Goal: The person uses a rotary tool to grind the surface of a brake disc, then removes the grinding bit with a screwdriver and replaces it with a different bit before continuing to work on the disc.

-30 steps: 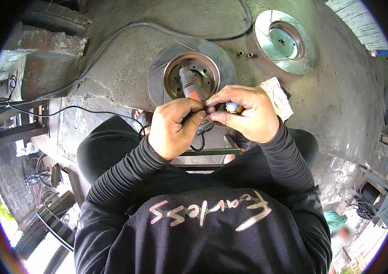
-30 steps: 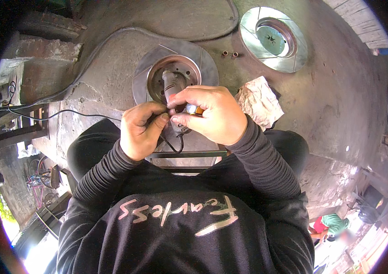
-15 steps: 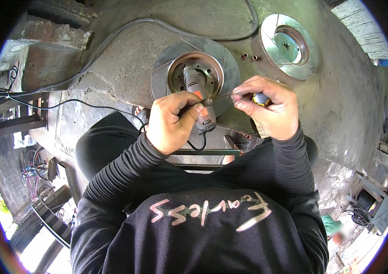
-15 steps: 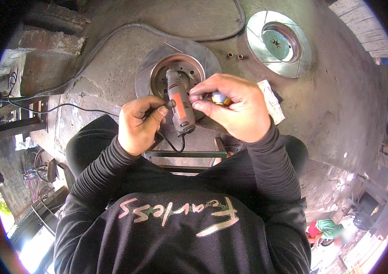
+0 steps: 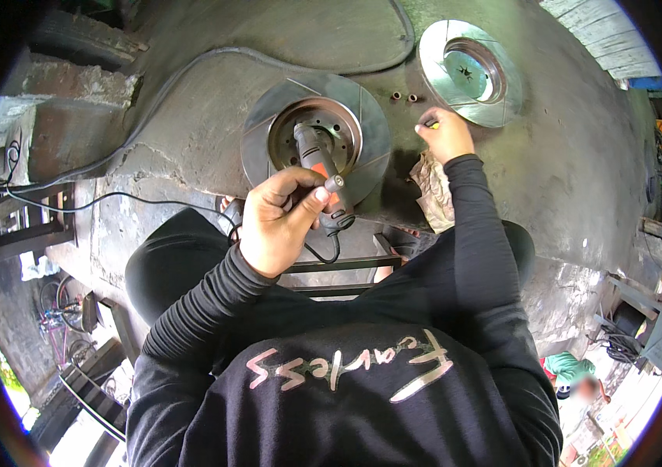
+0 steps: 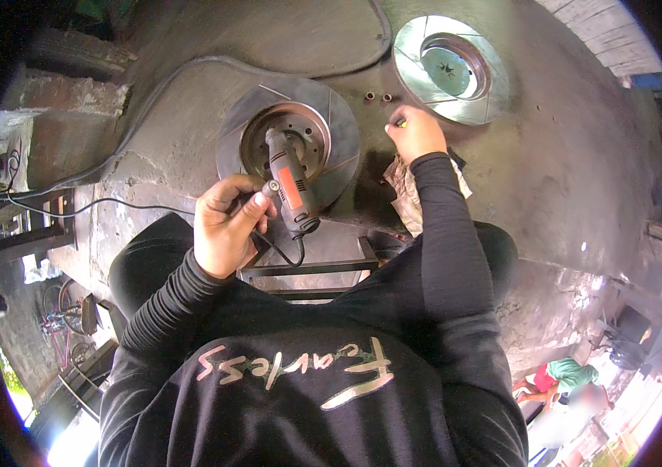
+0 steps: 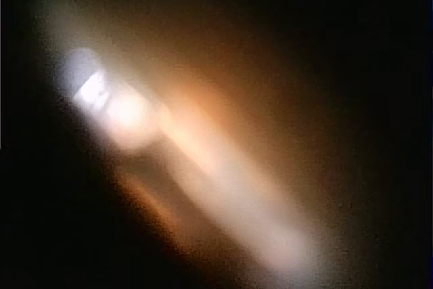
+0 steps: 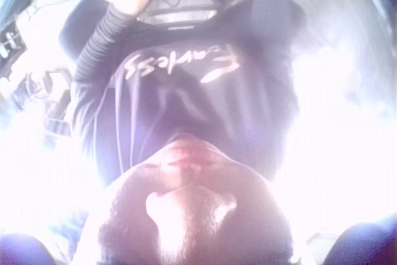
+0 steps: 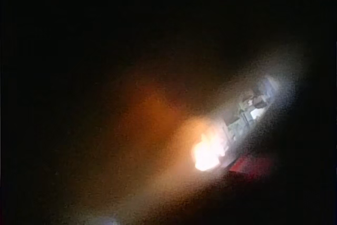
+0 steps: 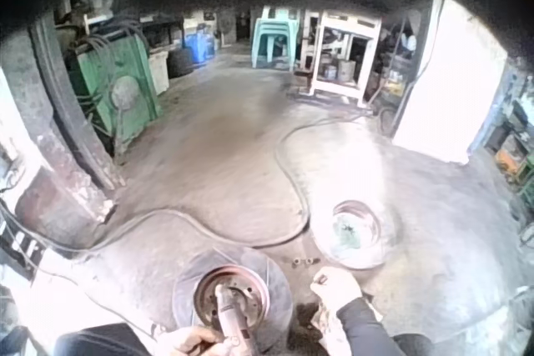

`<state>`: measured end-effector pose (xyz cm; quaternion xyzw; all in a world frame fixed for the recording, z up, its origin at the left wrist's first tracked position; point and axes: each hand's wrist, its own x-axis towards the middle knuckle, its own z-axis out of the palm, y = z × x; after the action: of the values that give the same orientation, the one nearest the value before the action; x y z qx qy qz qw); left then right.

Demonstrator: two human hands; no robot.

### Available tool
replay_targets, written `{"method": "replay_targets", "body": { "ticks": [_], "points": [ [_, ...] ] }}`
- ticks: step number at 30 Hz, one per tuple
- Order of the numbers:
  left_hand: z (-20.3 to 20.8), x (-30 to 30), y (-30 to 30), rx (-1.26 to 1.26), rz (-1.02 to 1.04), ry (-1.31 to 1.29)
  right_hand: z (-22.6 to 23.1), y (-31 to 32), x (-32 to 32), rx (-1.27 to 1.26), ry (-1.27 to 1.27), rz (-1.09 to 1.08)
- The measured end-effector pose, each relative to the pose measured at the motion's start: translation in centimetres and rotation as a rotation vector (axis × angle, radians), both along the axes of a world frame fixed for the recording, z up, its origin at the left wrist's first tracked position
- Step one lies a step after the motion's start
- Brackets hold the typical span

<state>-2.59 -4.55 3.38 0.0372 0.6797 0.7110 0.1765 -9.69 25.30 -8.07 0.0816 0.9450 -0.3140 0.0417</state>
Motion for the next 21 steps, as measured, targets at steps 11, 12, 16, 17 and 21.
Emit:
{"method": "replay_targets", "body": {
  "ticks": [11,12,16,17,21],
  "points": [
    [0.7,0.6,-0.8,0.003,0.002,-0.036,-1.7,-2.3,-2.4,0.158,-0.045,-0.028],
    [0.8,0.5,-0.8,-0.009,0.002,-0.028,-2.3,-2.3,-3.2,0.198,0.001,-0.003],
    [1.1,0.4,-1.4,-0.060,0.017,-0.025,-3.8,-3.5,-5.1,0.335,0.084,0.072],
    [1.0,0.3,-1.5,-0.067,0.019,-0.032,-4.0,-3.7,-5.3,0.349,0.058,0.058],
    [0.3,-0.1,-1.8,-0.056,0.028,0.008,-4.8,-4.1,-5.8,0.391,0.114,0.013]
  ]
}}
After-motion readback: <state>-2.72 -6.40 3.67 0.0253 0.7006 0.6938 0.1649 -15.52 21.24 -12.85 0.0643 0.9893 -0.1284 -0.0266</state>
